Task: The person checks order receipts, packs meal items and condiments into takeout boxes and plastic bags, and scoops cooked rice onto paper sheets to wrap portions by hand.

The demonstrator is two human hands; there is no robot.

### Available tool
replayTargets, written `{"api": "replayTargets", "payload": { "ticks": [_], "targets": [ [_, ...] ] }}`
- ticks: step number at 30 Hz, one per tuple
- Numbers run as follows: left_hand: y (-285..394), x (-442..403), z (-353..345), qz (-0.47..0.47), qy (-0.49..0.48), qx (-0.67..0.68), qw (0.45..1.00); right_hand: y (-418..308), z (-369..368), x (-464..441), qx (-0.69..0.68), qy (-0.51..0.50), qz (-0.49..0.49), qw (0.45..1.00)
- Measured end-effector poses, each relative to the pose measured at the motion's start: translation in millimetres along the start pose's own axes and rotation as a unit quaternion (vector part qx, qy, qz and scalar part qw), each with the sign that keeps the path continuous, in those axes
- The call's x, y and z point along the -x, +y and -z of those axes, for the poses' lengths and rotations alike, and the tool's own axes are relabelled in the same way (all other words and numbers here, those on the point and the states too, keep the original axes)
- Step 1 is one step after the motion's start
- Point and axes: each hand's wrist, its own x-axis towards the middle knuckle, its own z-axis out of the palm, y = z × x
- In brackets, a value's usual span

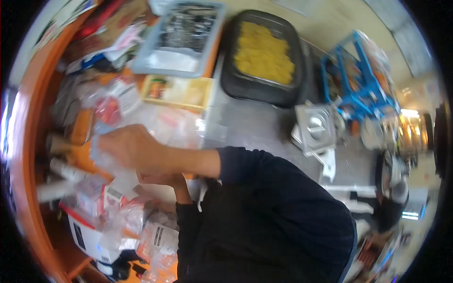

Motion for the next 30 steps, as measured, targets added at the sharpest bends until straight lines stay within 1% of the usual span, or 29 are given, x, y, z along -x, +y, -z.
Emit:
{"api": "replayTargets", "payload": {
  "ticks": [1,4,5,6,7,9,10,11,13,14,15,16,17,18,19,20,22,24,25,26,27,28,29,30],
  "targets": [
    [19.6,6.6,4.1,0.003,-0.013,0.04,0.999,-24.3,35.0,13.0,-0.065,0.096,0.006,0.993],
    [73.0,0.4,18.9,-0.001,-0.112,0.085,0.99,-41.9,112.8,68.4,-0.11,0.154,-0.1,0.977],
    [82.9,-6.4,16.6,-0.007,-0.14,0.094,0.986,-33.8,126.8,90.0,-0.197,0.188,-0.146,0.951],
    [91.2,-10.7,13.3,-0.015,-0.171,0.102,0.98,-18.4,135.4,115.7,-0.286,0.222,-0.185,0.914],
    [99.5,-13.9,8.5,-0.022,-0.198,0.114,0.973,-1.6,134.6,144.9,-0.213,0.3,-0.163,0.916],
    [114.5,-15.8,-1.8,-0.035,-0.257,0.133,0.957,10.2,140.4,207.0,-0.236,0.328,-0.219,0.888],
    [123.2,-13.5,-8.5,-0.04,-0.288,0.14,0.946,2.5,153.3,235.7,-0.125,0.288,-0.26,0.913],
    [131.7,-10.4,-12.2,-0.046,-0.321,0.148,0.934,-10.8,165.4,265.2,-0.016,0.238,-0.298,0.924],
    [149.6,2.0,-15.5,-0.057,-0.417,0.163,0.892,-36.5,169.7,319.7,-0.09,0.318,-0.339,0.881],
    [158.3,13.8,-12.2,-0.061,-0.478,0.171,0.86,-49.3,173.4,343.1,-0.098,0.331,-0.381,0.858],
    [166.0,30.9,-3.7,-0.07,-0.569,0.196,0.795,-60.4,178.2,365.9,-0.107,0.34,-0.42,0.835],
    [166.5,48.5,8.4,-0.07,-0.659,0.221,0.716,-62.8,179.3,394.1,-0.103,0.357,-0.411,0.832],
    [157.2,68.0,21.6,-0.055,-0.758,0.296,0.579,-59.9,177.2,427.3,-0.101,0.371,-0.402,0.831],
    [172.8,84.3,42.6,0.032,-0.799,0.176,0.575,-63.2,180.5,456.9,-0.101,0.382,-0.396,0.829],
    [195.5,97.1,49.9,0.137,-0.834,0.109,0.524,-73.2,192.2,481.8,-0.013,0.383,-0.453,0.805],
    [195.6,114.3,60.7,0.261,-0.842,0.077,0.466,-79.6,208.8,507.3,0.079,0.379,-0.499,0.775],
    [179.5,159.7,85.6,0.494,-0.803,0.021,0.332,-78.9,233.8,567.0,-0.034,0.515,-0.495,0.699],
    [204.4,207.1,107.2,0.525,-0.82,0.01,0.228,-79.2,246.2,611.1,-0.043,0.511,-0.602,0.612],
    [221.1,227.2,117.3,0.442,-0.848,0.082,0.279,-75.3,239.0,655.0,-0.058,0.518,-0.587,0.619],
    [224.9,246.2,134.5,0.468,-0.836,0.117,0.262,-75.4,233.7,697.3,-0.073,0.526,-0.573,0.624],
    [228.7,265.3,151.7,0.493,-0.822,0.151,0.243,-82.4,240.0,721.9,-0.116,0.534,-0.628,0.554],
    [211.2,291.4,181.0,0.625,-0.75,0.146,0.158,-92.3,243.6,742.0,-0.156,0.532,-0.682,0.477],
    [206.8,308.3,199.8,0.74,-0.653,0.143,0.074,-101.4,242.3,758.9,-0.163,0.529,-0.697,0.455],
    [223.0,309.5,200.8,0.715,-0.687,0.097,0.092,-108.9,239.9,776.5,-0.169,0.525,-0.712,0.434]
  ]
}}
